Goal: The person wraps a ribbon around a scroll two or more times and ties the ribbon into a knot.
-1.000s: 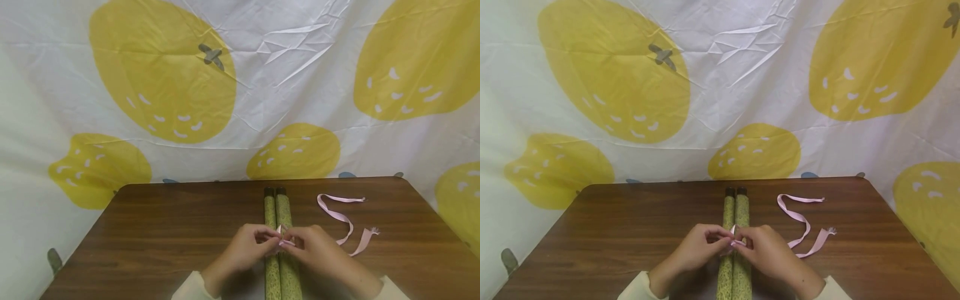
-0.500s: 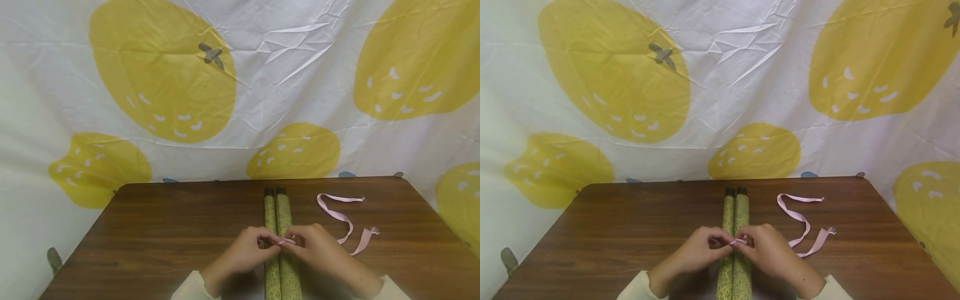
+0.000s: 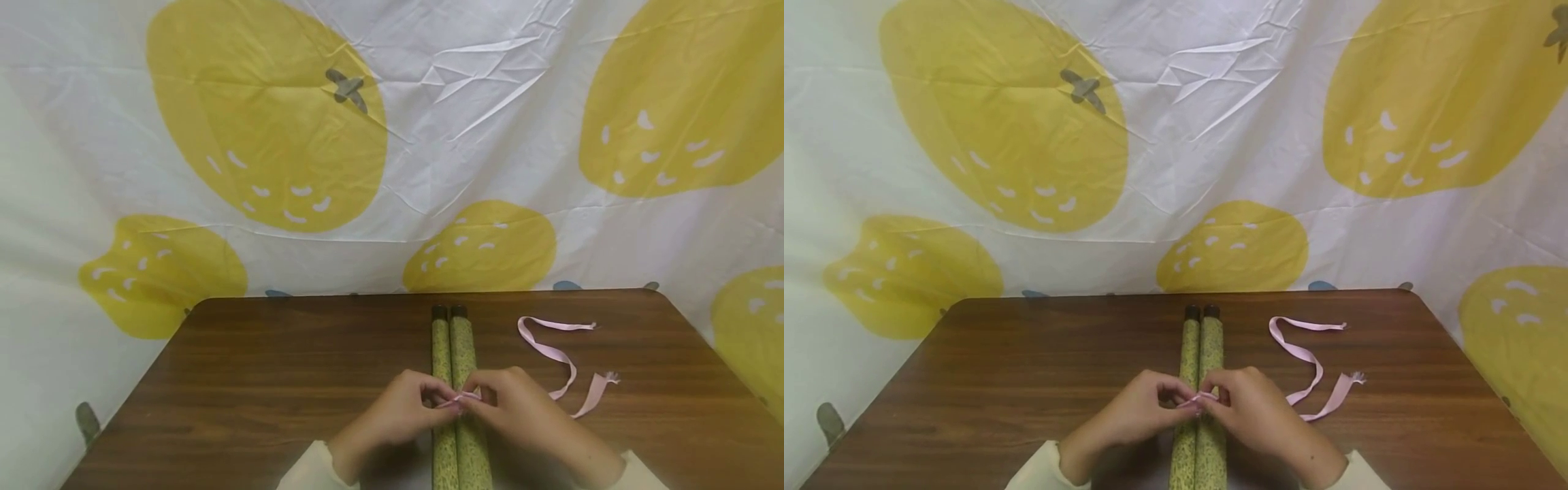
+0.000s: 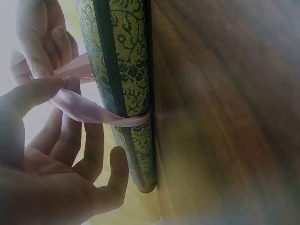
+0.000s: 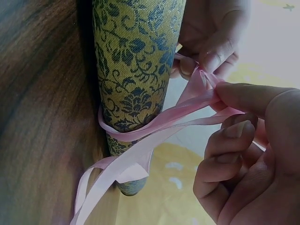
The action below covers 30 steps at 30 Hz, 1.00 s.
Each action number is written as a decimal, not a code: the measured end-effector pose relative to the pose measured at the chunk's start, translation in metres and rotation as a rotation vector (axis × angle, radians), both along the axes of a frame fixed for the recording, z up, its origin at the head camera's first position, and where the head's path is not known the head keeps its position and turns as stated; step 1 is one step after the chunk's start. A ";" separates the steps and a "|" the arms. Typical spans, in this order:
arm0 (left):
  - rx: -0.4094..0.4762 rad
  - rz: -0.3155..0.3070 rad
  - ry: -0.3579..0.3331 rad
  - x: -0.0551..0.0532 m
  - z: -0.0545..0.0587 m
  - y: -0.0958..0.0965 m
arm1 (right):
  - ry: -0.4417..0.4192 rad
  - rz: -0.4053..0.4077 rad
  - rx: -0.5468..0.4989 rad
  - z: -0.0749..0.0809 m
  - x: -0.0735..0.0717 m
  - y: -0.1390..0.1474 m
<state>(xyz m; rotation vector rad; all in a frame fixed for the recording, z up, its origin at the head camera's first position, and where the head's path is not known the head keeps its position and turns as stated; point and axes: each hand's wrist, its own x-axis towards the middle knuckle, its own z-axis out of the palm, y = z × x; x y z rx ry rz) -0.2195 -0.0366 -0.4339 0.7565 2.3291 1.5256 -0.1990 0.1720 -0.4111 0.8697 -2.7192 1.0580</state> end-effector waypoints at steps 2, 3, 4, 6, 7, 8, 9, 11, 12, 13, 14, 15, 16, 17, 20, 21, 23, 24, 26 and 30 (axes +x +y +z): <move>-0.009 -0.010 -0.002 0.000 0.000 0.000 | 0.001 0.007 -0.005 0.000 0.001 0.000; -0.017 -0.016 -0.005 0.001 -0.001 0.000 | -0.003 0.007 -0.003 0.000 0.001 -0.001; -0.021 -0.023 -0.007 0.001 -0.001 0.000 | -0.004 0.008 -0.002 0.000 0.001 -0.001; -0.040 -0.031 0.000 0.001 -0.002 -0.001 | -0.002 0.008 -0.002 -0.001 0.001 0.000; -0.060 -0.030 0.017 0.001 -0.002 -0.001 | -0.001 0.008 -0.002 -0.001 0.001 0.000; -0.082 -0.030 0.039 0.001 -0.002 -0.001 | 0.004 0.012 -0.002 -0.001 0.001 0.000; -0.109 -0.029 0.062 0.001 -0.002 -0.001 | 0.005 0.011 0.000 -0.001 0.001 0.000; -0.161 -0.017 0.115 0.002 -0.001 -0.002 | 0.013 0.012 0.000 -0.001 0.000 -0.001; -0.186 -0.008 0.138 0.002 0.000 -0.002 | 0.016 0.011 0.002 -0.001 0.000 -0.001; -0.207 0.004 0.154 0.002 0.000 -0.002 | 0.017 0.013 0.001 -0.001 0.000 -0.001; -0.224 0.015 0.162 0.002 0.000 -0.002 | 0.016 0.011 0.003 -0.001 0.000 -0.001; -0.240 0.031 0.164 0.002 -0.001 -0.002 | 0.016 0.010 0.005 -0.001 0.000 -0.001; -0.252 0.046 0.166 0.003 -0.001 -0.001 | 0.017 0.014 0.004 -0.001 0.000 -0.001; -0.269 0.059 0.169 0.003 -0.001 -0.001 | 0.018 0.018 0.004 -0.001 0.000 -0.001; -0.324 0.080 0.169 0.004 -0.001 -0.001 | 0.014 0.023 0.007 -0.001 0.000 -0.001; -0.338 0.080 0.169 0.004 0.000 -0.001 | 0.011 0.021 0.008 -0.001 0.000 -0.001; -0.359 0.072 0.167 0.005 0.001 -0.002 | 0.008 0.013 0.011 -0.001 0.000 -0.001; -0.362 0.067 0.160 0.005 0.001 -0.002 | 0.008 0.010 0.012 -0.001 0.000 -0.001; -0.360 0.060 0.157 0.005 0.002 -0.002 | 0.002 0.003 0.012 -0.001 0.000 -0.001; -0.346 0.058 0.152 0.004 0.003 -0.004 | -0.002 0.010 0.012 -0.002 0.000 -0.001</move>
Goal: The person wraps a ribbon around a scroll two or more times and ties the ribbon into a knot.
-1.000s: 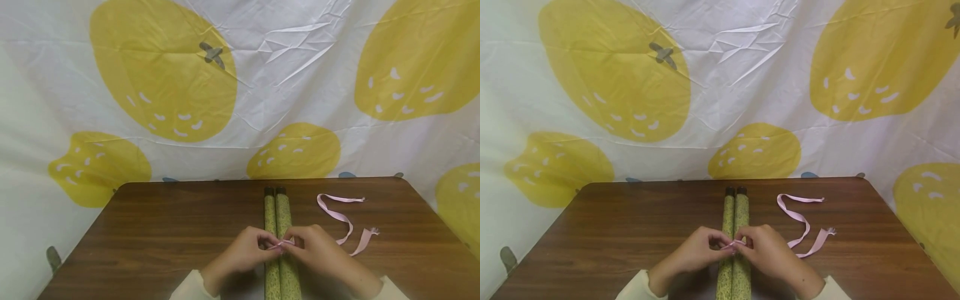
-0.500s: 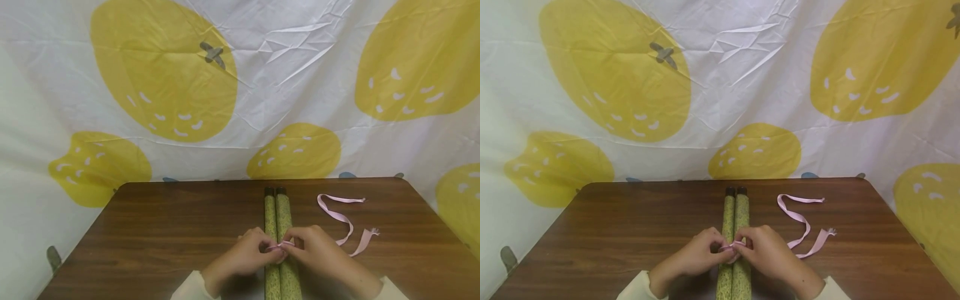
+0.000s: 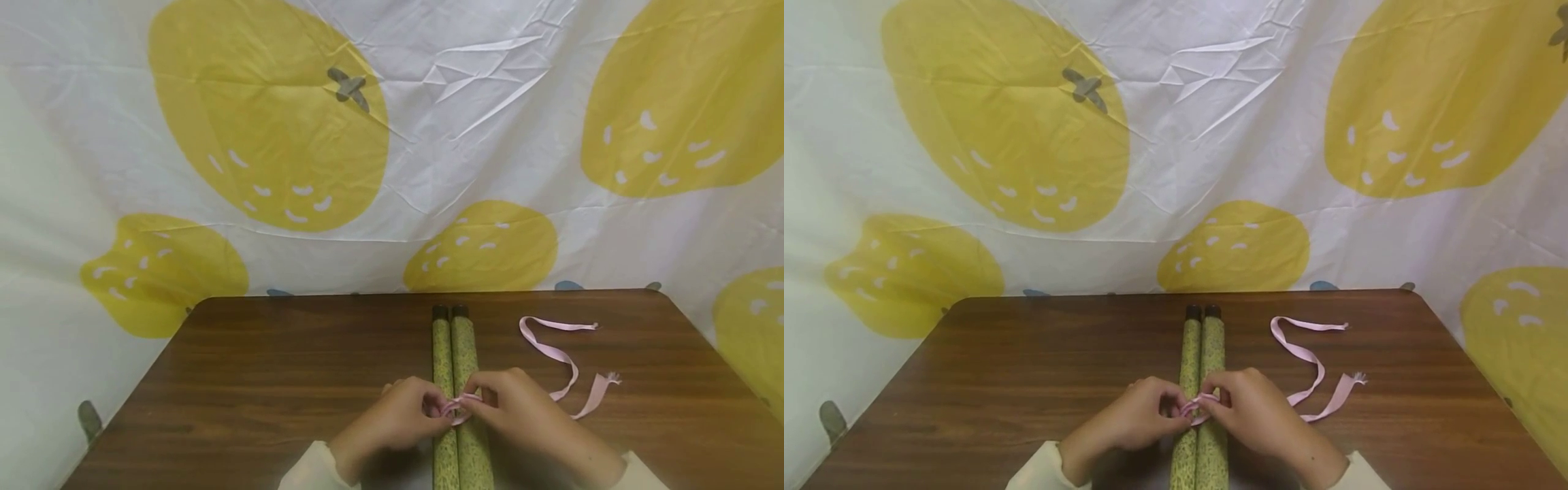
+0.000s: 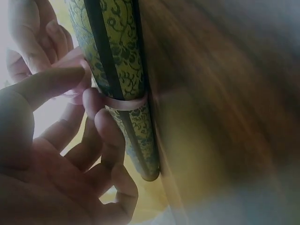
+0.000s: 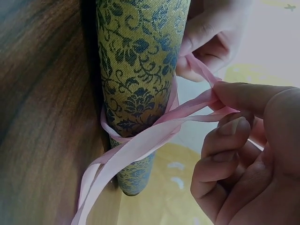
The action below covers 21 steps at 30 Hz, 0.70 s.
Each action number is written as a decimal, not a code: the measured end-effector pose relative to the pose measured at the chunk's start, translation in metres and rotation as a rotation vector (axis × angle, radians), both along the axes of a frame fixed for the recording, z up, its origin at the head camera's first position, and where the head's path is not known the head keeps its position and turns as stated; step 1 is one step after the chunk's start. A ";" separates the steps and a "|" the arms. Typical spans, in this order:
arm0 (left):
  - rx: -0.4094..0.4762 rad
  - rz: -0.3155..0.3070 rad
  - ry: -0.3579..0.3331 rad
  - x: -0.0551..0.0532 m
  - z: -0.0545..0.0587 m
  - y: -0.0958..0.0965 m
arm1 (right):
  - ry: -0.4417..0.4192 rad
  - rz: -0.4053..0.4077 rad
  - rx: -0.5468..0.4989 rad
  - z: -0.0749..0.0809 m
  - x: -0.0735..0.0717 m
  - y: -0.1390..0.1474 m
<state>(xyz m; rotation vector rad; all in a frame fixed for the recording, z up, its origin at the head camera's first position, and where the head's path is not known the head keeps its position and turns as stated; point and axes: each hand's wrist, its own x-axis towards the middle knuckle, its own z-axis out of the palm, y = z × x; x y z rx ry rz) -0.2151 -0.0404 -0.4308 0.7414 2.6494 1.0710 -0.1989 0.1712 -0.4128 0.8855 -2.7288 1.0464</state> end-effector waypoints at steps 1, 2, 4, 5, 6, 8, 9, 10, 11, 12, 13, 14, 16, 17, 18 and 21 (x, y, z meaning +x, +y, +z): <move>0.005 -0.001 0.001 0.000 0.000 0.000 | -0.005 -0.002 0.000 0.000 0.000 0.000; 0.013 0.000 0.002 0.000 0.000 0.000 | -0.001 0.000 0.000 0.000 0.000 0.000; 0.031 0.004 0.003 -0.001 0.001 0.000 | 0.001 0.001 0.002 0.000 0.000 0.001; 0.040 0.006 0.007 -0.001 0.001 -0.001 | -0.003 -0.002 0.002 0.000 0.000 0.001; 0.047 0.011 0.010 -0.001 0.001 -0.001 | -0.004 -0.001 0.002 0.000 0.000 0.001; 0.046 0.026 0.021 0.000 0.002 -0.001 | -0.007 0.003 0.004 0.000 0.000 0.000; 0.039 0.033 0.029 0.000 0.003 -0.002 | -0.013 0.001 0.005 0.001 0.000 0.000; 0.033 0.040 0.032 0.001 0.004 -0.002 | -0.018 -0.001 0.006 0.000 0.000 0.000; 0.027 0.045 0.035 0.001 0.004 -0.002 | -0.020 -0.001 0.007 0.000 0.000 0.000; 0.024 0.051 0.031 0.001 0.005 -0.002 | -0.022 -0.001 0.008 0.001 0.000 0.000; 0.020 0.056 0.031 0.001 0.005 -0.002 | -0.024 -0.001 0.008 0.001 0.000 0.000; 0.023 0.056 0.029 0.001 0.006 -0.002 | -0.025 -0.002 0.009 0.000 0.000 0.000; 0.034 0.054 0.018 0.000 0.006 -0.002 | -0.025 -0.006 0.011 0.000 0.000 0.000; 0.038 0.052 0.014 0.000 0.006 -0.002 | -0.025 -0.006 0.012 0.000 0.000 0.001; 0.043 0.053 0.007 0.000 0.006 -0.003 | -0.023 -0.005 0.012 0.000 0.000 0.001; 0.065 0.058 -0.029 -0.001 0.006 -0.004 | -0.021 -0.005 0.015 -0.001 -0.001 0.001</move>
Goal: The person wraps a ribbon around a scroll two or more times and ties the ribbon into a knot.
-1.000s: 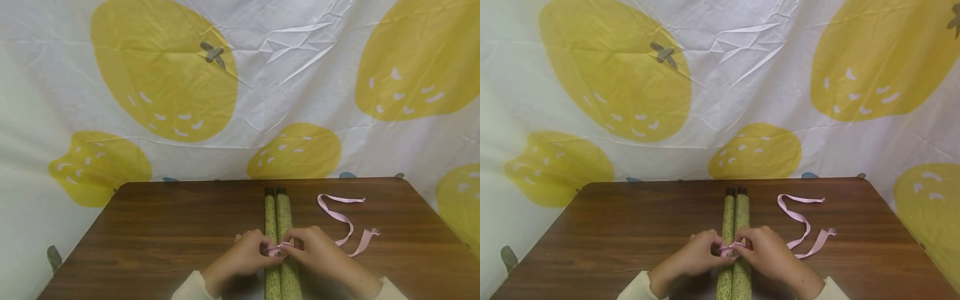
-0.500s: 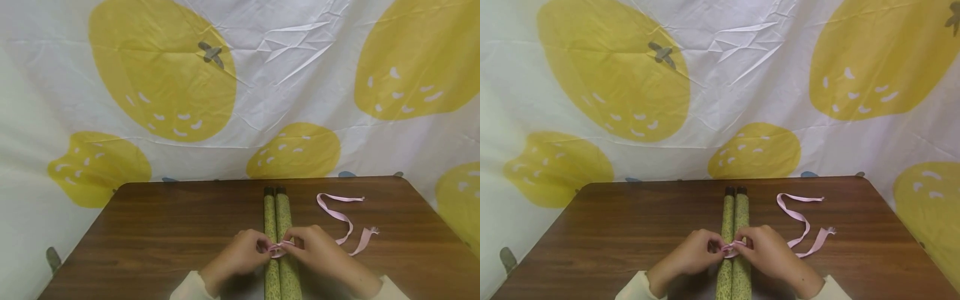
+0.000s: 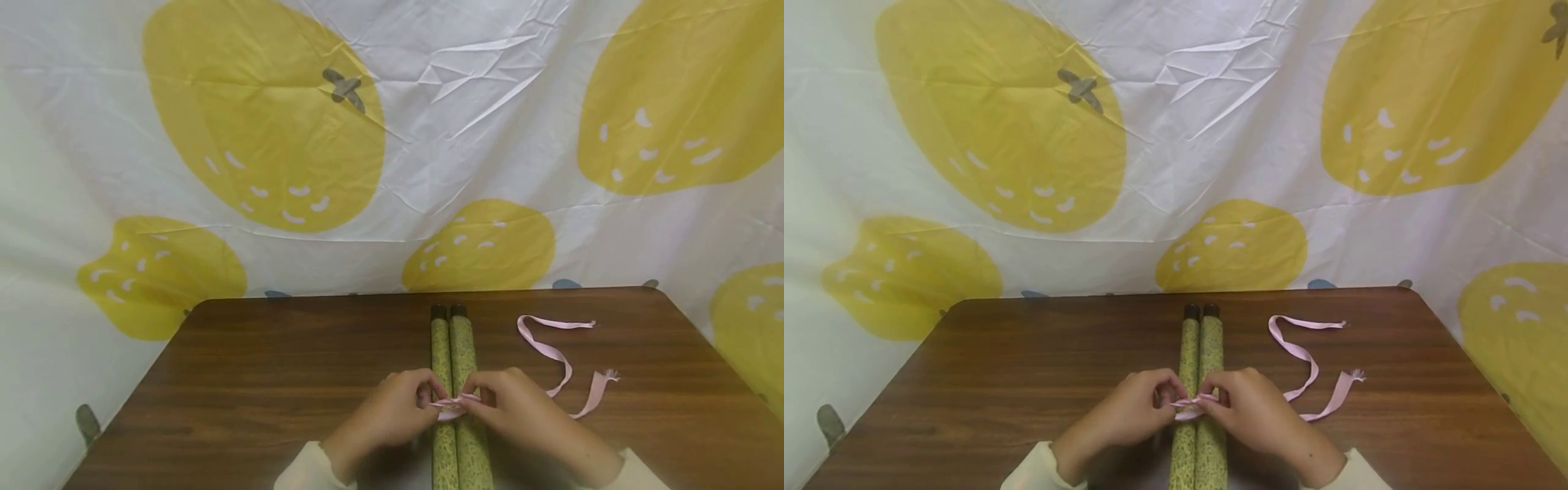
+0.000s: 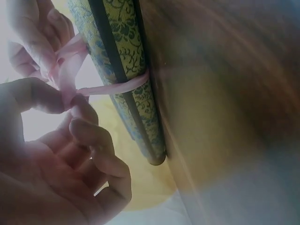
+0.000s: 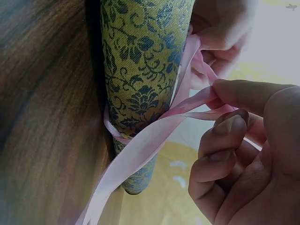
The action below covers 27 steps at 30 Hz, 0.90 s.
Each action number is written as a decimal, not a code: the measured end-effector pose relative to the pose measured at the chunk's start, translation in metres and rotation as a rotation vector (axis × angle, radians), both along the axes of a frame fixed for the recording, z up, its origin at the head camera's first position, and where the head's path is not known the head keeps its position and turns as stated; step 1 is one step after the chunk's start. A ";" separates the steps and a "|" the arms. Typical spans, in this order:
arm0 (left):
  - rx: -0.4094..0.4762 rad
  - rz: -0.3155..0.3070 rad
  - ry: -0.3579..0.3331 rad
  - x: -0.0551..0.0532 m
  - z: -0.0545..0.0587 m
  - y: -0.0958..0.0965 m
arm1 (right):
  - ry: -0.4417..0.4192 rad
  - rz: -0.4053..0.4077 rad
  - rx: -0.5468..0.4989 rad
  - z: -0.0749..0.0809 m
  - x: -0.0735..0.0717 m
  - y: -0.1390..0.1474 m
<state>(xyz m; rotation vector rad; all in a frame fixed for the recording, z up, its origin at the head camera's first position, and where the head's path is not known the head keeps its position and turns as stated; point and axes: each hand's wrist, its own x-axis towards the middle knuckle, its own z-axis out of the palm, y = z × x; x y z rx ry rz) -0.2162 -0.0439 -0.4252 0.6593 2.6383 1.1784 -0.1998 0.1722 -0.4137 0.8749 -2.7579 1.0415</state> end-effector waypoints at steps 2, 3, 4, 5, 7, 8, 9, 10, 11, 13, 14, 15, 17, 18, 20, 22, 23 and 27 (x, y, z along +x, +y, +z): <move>0.016 -0.004 -0.014 0.000 0.000 0.000 | -0.002 -0.001 0.000 0.000 0.000 0.001; 0.024 -0.010 -0.018 -0.001 0.000 0.000 | -0.002 -0.001 0.001 0.000 0.000 0.001; 0.034 -0.019 -0.017 -0.001 0.000 0.000 | -0.002 -0.004 0.003 0.000 0.000 0.001; 0.047 -0.029 -0.003 -0.002 0.000 -0.001 | 0.011 -0.006 0.005 0.000 0.000 0.001; 0.081 -0.042 0.027 -0.003 0.000 -0.001 | 0.043 -0.007 0.013 0.000 -0.001 0.001; 0.100 -0.047 0.039 -0.004 0.000 -0.001 | 0.063 -0.008 0.020 0.000 -0.001 0.001; 0.118 -0.050 0.050 -0.004 0.000 -0.002 | 0.085 -0.009 0.028 0.000 -0.001 0.001; 0.136 -0.051 0.059 -0.005 0.000 -0.002 | 0.108 -0.012 0.038 -0.001 -0.001 0.001; 0.150 -0.054 0.067 -0.005 0.000 -0.003 | 0.122 -0.019 0.045 -0.001 -0.002 0.001; 0.162 -0.065 0.066 -0.005 0.001 -0.003 | 0.126 -0.031 0.056 -0.002 -0.001 0.001; 0.159 -0.072 0.070 -0.005 0.002 -0.003 | 0.121 -0.035 0.058 -0.002 -0.001 0.001; 0.158 -0.080 0.071 -0.005 0.002 -0.004 | 0.120 -0.037 0.060 -0.003 -0.001 0.001; 0.158 -0.090 0.076 -0.004 0.004 -0.004 | 0.117 -0.037 0.060 -0.004 -0.002 0.001; 0.160 -0.094 0.083 -0.004 0.004 -0.005 | 0.124 -0.033 0.065 -0.004 -0.002 0.001; 0.173 -0.102 0.095 -0.005 0.004 -0.006 | 0.132 -0.025 0.076 -0.003 -0.003 0.002; 0.189 -0.112 0.111 -0.005 0.004 -0.007 | 0.121 -0.016 0.081 -0.002 -0.004 0.002; 0.192 -0.117 0.117 -0.005 0.003 -0.007 | 0.111 -0.010 0.086 -0.001 -0.004 0.003; 0.158 -0.147 0.142 -0.005 0.003 -0.011 | 0.037 0.001 0.096 0.004 -0.004 0.004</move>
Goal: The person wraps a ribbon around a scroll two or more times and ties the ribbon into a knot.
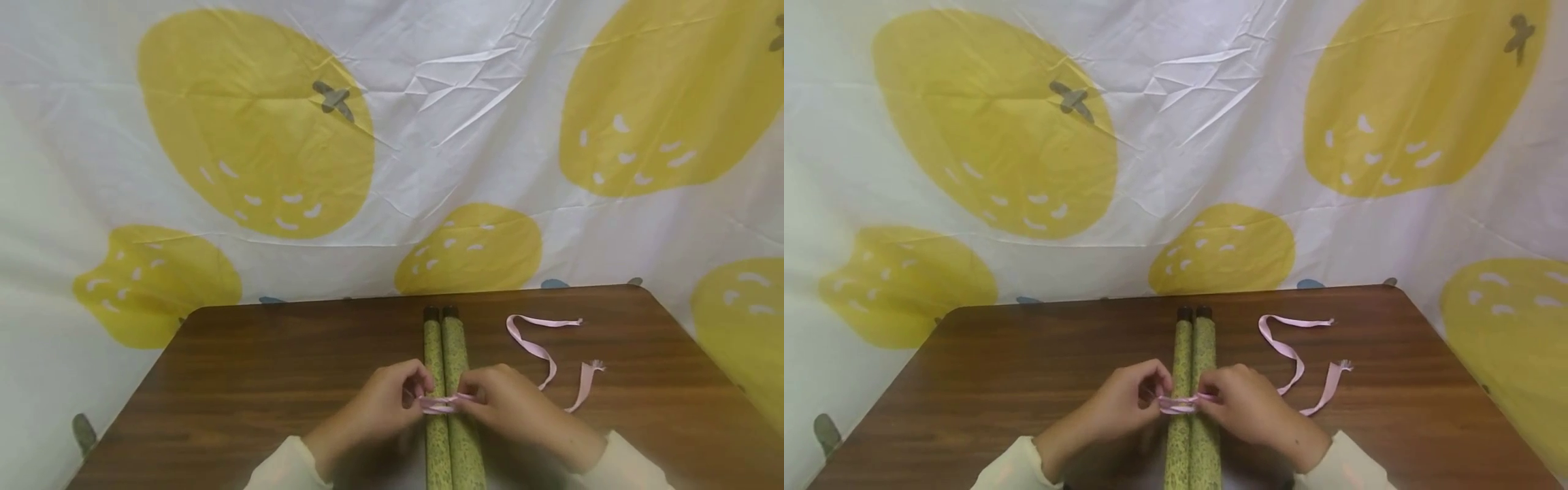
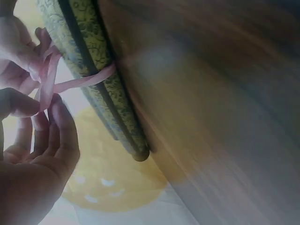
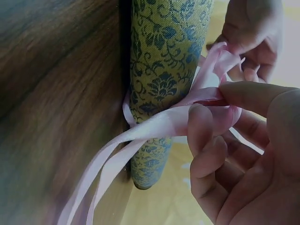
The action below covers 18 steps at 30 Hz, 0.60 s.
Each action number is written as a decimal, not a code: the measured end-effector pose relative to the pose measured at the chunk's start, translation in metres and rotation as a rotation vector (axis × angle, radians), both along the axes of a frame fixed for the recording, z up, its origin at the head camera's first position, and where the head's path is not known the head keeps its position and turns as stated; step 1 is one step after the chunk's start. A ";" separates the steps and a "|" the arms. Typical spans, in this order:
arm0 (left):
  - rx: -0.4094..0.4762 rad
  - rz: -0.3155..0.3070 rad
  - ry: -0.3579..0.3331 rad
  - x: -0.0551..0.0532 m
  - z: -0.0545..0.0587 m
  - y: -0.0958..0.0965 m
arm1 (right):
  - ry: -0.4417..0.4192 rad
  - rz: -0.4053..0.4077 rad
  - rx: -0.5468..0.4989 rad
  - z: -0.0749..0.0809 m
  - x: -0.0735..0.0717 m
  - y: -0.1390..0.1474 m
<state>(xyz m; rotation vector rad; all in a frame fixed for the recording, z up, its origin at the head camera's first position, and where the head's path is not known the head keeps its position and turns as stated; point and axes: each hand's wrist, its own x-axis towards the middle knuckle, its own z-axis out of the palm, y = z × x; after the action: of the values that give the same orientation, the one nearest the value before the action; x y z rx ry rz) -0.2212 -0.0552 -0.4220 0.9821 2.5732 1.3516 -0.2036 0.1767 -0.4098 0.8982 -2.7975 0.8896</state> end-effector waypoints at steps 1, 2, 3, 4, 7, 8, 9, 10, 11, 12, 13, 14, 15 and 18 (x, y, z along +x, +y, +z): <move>-0.015 -0.006 0.007 0.000 0.000 -0.001 | -0.010 0.003 0.005 0.001 0.000 0.000; -0.033 -0.010 0.014 0.000 0.000 -0.003 | -0.011 0.002 0.014 0.001 -0.001 0.000; -0.046 -0.017 0.021 0.000 0.000 -0.004 | -0.015 0.000 0.018 0.001 -0.001 0.000; -0.059 -0.026 0.031 0.000 0.000 -0.005 | -0.012 0.002 0.023 0.001 -0.001 0.000; -0.092 -0.050 0.039 0.001 0.000 -0.009 | -0.011 0.002 0.031 0.002 -0.001 0.000; -0.103 -0.057 0.036 0.001 0.000 -0.009 | -0.010 0.002 0.034 0.001 -0.001 0.000; -0.112 -0.063 0.030 0.002 0.001 -0.010 | -0.009 0.003 0.034 0.001 -0.001 0.000; -0.120 -0.065 0.019 0.002 0.001 -0.011 | -0.008 0.002 0.035 0.001 -0.001 0.000; -0.129 -0.065 0.007 0.002 0.001 -0.011 | -0.006 0.000 0.038 0.001 -0.001 0.001; -0.136 -0.062 -0.005 0.003 0.001 -0.011 | -0.002 -0.001 0.040 0.000 -0.001 0.001; -0.143 -0.055 -0.014 0.003 0.002 -0.012 | 0.002 -0.003 0.041 0.000 -0.001 0.002; -0.149 -0.047 -0.022 0.004 0.002 -0.012 | 0.007 -0.004 0.041 -0.001 -0.001 0.002; -0.151 -0.039 -0.031 0.004 0.003 -0.013 | 0.012 -0.008 0.042 -0.001 -0.001 0.003; -0.158 -0.023 -0.042 0.005 0.004 -0.015 | 0.019 -0.012 0.044 -0.002 -0.001 0.006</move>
<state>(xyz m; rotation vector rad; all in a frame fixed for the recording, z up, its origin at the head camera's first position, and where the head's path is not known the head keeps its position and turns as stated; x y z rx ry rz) -0.2163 -0.0703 -0.4180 0.9435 2.5820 1.1297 -0.2049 0.1822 -0.4117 0.8898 -2.8132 0.8169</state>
